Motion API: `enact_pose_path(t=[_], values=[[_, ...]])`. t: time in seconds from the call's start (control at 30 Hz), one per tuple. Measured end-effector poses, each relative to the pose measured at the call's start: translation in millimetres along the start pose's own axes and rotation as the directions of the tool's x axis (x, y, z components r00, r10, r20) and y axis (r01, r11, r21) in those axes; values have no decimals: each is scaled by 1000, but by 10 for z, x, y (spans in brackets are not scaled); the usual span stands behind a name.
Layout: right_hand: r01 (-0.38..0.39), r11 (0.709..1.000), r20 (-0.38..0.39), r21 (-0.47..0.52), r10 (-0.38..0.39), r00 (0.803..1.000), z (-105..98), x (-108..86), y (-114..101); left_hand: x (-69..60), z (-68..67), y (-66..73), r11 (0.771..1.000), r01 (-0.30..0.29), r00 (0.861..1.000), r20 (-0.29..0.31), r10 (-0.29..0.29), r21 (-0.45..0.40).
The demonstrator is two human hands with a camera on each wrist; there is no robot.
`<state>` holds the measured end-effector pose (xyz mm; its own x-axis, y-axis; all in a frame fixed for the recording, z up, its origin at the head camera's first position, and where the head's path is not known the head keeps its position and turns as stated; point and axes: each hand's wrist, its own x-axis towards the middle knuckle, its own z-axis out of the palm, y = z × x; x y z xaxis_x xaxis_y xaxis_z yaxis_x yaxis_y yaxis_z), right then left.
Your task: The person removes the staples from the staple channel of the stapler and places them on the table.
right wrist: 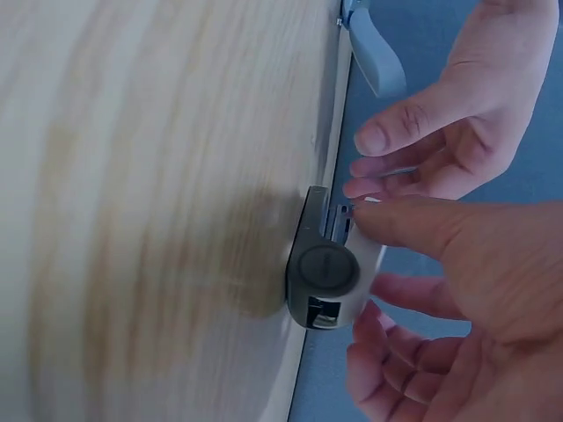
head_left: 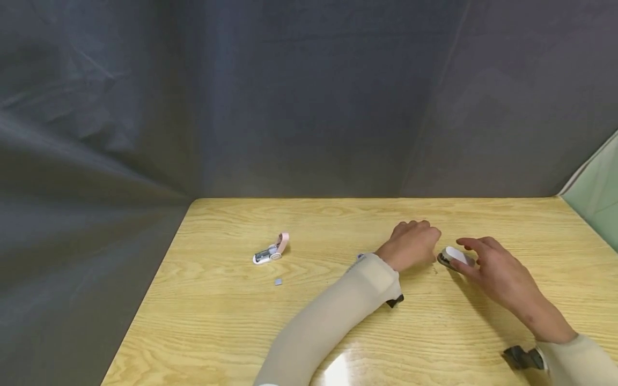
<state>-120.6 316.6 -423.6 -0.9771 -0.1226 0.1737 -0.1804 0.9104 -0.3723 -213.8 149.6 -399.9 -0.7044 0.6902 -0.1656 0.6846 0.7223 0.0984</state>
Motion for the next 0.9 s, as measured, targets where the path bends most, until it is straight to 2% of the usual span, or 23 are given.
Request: enact_pose_path(t=[0.3, 0.5, 0.73, 0.9], values=[[67, 998, -22, -19, -67, 997, 78, 38, 27, 103, 56, -8, 999, 4, 999, 36, -2, -42], [115, 992, -22, -47, -116, 993, 78, 70, 41, 151, 76, 19, 999, -1, 1000, 20, 2, -44], [90, 995, 15, -30, -90, 996, 65, 125, 33, 193, 81, 33, 1000, 10, 1000, -2, -10, -22], [98, 995, 8, -25, -98, 995, 63, 118, 33, 203, 96, 42, 999, 7, 1000, -22, -8, -54]])
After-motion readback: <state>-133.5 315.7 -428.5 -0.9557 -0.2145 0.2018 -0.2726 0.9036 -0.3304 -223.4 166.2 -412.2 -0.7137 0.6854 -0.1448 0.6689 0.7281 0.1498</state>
